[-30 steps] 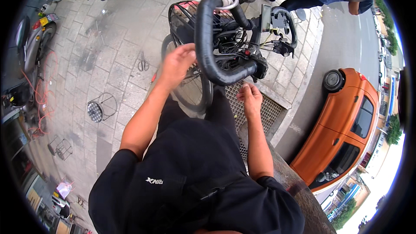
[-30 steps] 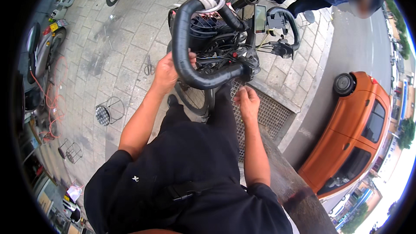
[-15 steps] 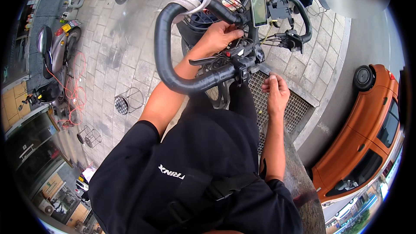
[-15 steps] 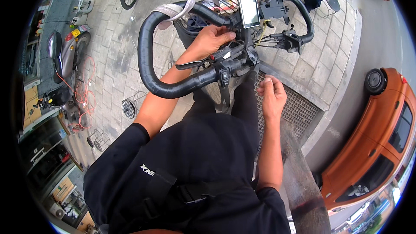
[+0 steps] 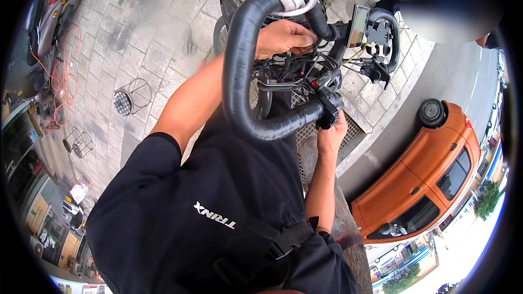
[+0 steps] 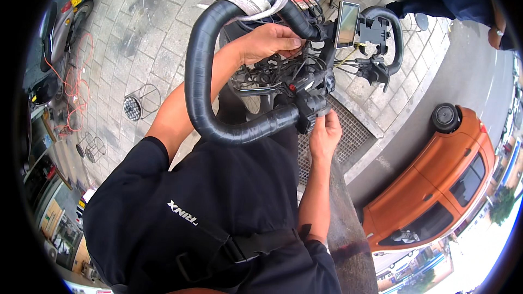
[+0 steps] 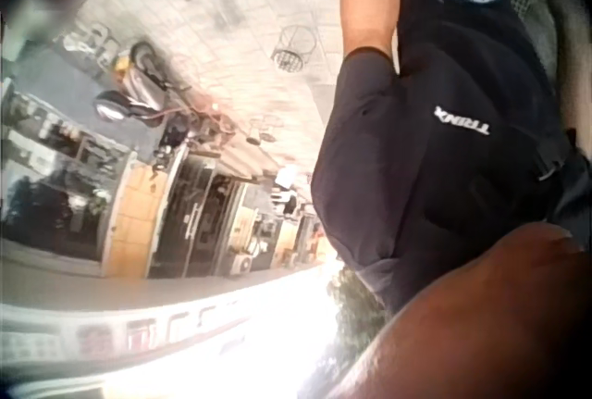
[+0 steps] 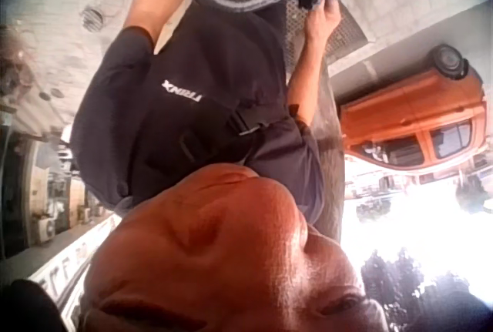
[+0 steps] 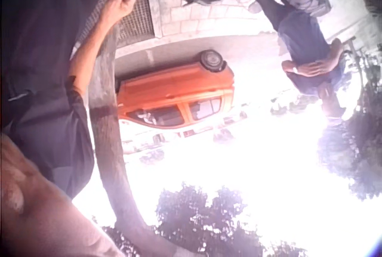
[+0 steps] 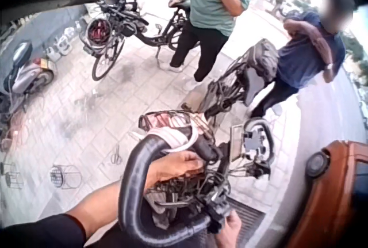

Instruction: The person adjusts and secures wires and components on a bicycle handlebar using zip ties and tools. They connect a digital display unit to the handlebar and test the connection while another person stands nearby.

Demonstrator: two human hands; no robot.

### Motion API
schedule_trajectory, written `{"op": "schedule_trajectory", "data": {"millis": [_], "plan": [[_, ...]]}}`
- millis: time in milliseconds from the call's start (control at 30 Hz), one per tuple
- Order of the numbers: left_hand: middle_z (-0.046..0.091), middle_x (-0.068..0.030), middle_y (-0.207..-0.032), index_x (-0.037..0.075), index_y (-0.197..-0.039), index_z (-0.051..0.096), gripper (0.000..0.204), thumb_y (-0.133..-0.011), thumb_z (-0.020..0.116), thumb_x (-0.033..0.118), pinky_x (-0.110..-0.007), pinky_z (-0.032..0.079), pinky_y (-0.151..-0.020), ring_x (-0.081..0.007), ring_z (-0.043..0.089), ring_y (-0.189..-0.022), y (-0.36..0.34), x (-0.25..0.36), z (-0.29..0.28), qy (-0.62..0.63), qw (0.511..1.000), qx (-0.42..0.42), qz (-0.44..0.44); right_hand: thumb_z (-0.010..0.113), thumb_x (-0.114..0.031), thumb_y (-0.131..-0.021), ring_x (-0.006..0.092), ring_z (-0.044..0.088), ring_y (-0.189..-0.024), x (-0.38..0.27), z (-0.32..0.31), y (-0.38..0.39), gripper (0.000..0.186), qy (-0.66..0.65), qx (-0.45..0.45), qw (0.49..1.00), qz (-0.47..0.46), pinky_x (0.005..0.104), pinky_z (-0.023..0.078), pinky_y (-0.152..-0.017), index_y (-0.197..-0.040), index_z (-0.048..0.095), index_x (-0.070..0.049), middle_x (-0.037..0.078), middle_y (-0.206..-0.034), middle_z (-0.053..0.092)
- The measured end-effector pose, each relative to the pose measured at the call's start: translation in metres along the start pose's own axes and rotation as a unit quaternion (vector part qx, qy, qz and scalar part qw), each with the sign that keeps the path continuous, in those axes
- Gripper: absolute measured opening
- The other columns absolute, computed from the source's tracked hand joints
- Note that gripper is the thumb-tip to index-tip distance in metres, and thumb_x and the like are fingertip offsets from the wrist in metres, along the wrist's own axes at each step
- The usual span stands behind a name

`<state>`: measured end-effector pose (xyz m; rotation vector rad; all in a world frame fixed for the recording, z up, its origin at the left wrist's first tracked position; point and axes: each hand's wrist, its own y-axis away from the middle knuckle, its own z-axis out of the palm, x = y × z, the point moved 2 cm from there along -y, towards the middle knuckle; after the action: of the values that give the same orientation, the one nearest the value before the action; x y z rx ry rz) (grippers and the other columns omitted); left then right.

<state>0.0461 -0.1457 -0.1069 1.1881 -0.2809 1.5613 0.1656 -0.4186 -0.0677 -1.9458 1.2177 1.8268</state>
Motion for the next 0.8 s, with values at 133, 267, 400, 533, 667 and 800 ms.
{"op": "schedule_trajectory", "data": {"millis": [133,267,400,533,667,800], "plan": [[0.071,-0.0012,-0.095,0.003,-0.113,0.072,0.031,-0.096,0.076,0.028,-0.026,0.05,-0.078,-0.0102,0.061,-0.083,0.001,0.002,0.007,-0.003,1.0,0.02,0.007,0.067,-0.012,-0.101,0.009,0.064,-0.09,-0.022,0.012,-0.011,0.022,0.079,-0.034,0.991,-0.098,0.0255,0.052,-0.083,-0.117,0.069,0.004,0.004,-0.101,0.073],[0.068,0.0004,-0.09,0.001,-0.11,0.072,0.033,-0.095,0.078,0.03,-0.025,0.049,-0.073,-0.0091,0.059,-0.079,-0.001,0.01,0.016,-0.072,0.997,0.033,-0.003,0.074,-0.008,-0.088,0.01,0.066,-0.088,-0.041,0.009,-0.02,0.029,0.048,-0.009,0.999,-0.01,0.0272,0.054,-0.082,-0.116,0.07,-0.001,0.002,-0.1,0.072],[0.066,0.0009,-0.093,0.0,-0.109,0.071,0.032,-0.099,0.072,0.03,-0.023,0.048,-0.069,-0.007,0.057,-0.074,-0.001,0.024,0.011,-0.145,0.989,0.001,-0.009,0.068,-0.016,-0.102,0.0089,0.064,-0.089,-0.063,0.004,-0.024,0.025,0.052,0.025,0.998,-0.019,0.0246,0.052,-0.082,-0.117,0.071,0.004,0.005,-0.1,0.073],[0.059,0.0021,-0.086,0.0,-0.108,0.07,0.032,-0.099,0.071,0.031,-0.023,0.043,-0.058,-0.0061,0.05,-0.065,-0.002,0.03,0.008,-0.15,0.988,-0.03,-0.035,0.07,-0.022,-0.102,0.0093,0.063,-0.087,-0.092,0.003,-0.022,0.027,0.127,0.06,0.989,-0.041,0.0254,0.05,-0.081,-0.115,0.073,0.001,0.002,-0.1,0.072],[0.055,0.0031,-0.083,0.001,-0.111,0.069,0.033,-0.099,0.071,0.032,-0.023,0.035,-0.051,-0.005,0.043,-0.059,-0.004,0.028,0.004,-0.138,0.989,-0.038,-0.038,0.071,-0.014,-0.099,0.0105,0.065,-0.095,-0.082,0.009,-0.011,0.025,0.16,-0.12,0.979,-0.031,0.027,0.052,-0.085,-0.118,0.072,0.001,0.003,-0.101,0.074],[0.057,0.0049,-0.087,0.004,-0.116,0.069,0.032,-0.1,0.07,0.031,-0.022,0.031,-0.05,-0.0023,0.04,-0.059,-0.002,0.013,0.007,-0.042,0.997,-0.056,-0.042,0.064,-0.008,-0.099,0.0163,0.069,-0.091,-0.077,0.056,0.01,0.043,-0.043,-0.192,0.98,0.042,0.0294,0.056,-0.081,-0.141,0.056,-0.002,0.011,-0.115,0.068]]}}
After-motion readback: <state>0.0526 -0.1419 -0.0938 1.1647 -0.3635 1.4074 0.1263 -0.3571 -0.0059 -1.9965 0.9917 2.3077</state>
